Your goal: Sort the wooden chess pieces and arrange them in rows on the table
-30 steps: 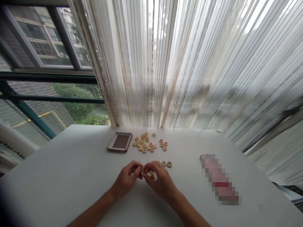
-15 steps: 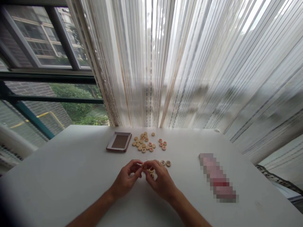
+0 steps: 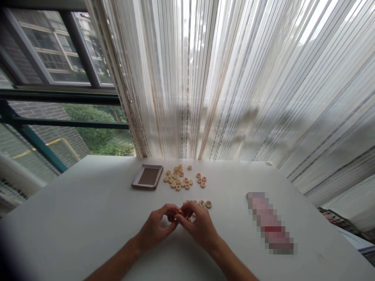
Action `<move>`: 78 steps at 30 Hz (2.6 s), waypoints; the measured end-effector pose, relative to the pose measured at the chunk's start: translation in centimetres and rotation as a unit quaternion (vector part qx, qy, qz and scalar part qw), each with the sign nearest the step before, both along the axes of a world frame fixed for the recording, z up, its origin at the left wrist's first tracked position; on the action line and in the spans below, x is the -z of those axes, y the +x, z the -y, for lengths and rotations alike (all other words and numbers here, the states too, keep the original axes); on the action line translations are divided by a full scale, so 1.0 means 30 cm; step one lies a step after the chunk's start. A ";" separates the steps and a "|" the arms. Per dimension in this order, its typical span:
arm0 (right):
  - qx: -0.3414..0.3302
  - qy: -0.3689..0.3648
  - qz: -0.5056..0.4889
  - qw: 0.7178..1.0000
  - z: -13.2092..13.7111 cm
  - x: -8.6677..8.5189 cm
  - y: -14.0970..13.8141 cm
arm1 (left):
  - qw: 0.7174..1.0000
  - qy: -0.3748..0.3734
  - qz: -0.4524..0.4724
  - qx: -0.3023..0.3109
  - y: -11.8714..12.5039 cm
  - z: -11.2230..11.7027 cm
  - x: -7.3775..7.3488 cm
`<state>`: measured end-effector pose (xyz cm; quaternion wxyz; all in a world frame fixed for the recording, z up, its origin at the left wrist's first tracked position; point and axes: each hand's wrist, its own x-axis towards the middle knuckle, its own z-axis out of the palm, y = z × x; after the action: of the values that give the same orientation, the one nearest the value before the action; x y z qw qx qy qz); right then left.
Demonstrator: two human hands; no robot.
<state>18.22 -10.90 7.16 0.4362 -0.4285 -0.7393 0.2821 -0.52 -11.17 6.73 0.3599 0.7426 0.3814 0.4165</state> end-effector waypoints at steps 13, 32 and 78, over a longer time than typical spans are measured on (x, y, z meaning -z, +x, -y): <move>-0.012 -0.019 -0.014 1.000 0.003 -0.028 0.001 | 1.000 0.014 -0.014 -0.018 -0.006 -0.002 0.000; -0.042 -0.002 -0.018 0.999 0.009 -0.044 0.006 | 0.998 -0.037 0.040 -0.006 -0.006 -0.006 -0.007; -0.032 0.034 0.041 0.998 0.005 -0.027 0.005 | 0.995 -0.082 0.059 -0.005 -0.002 -0.011 -0.007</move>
<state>18.36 -11.04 7.99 0.4104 -0.4006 -0.7791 0.2530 -0.59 -10.85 6.92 0.4391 0.6829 0.3960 0.4289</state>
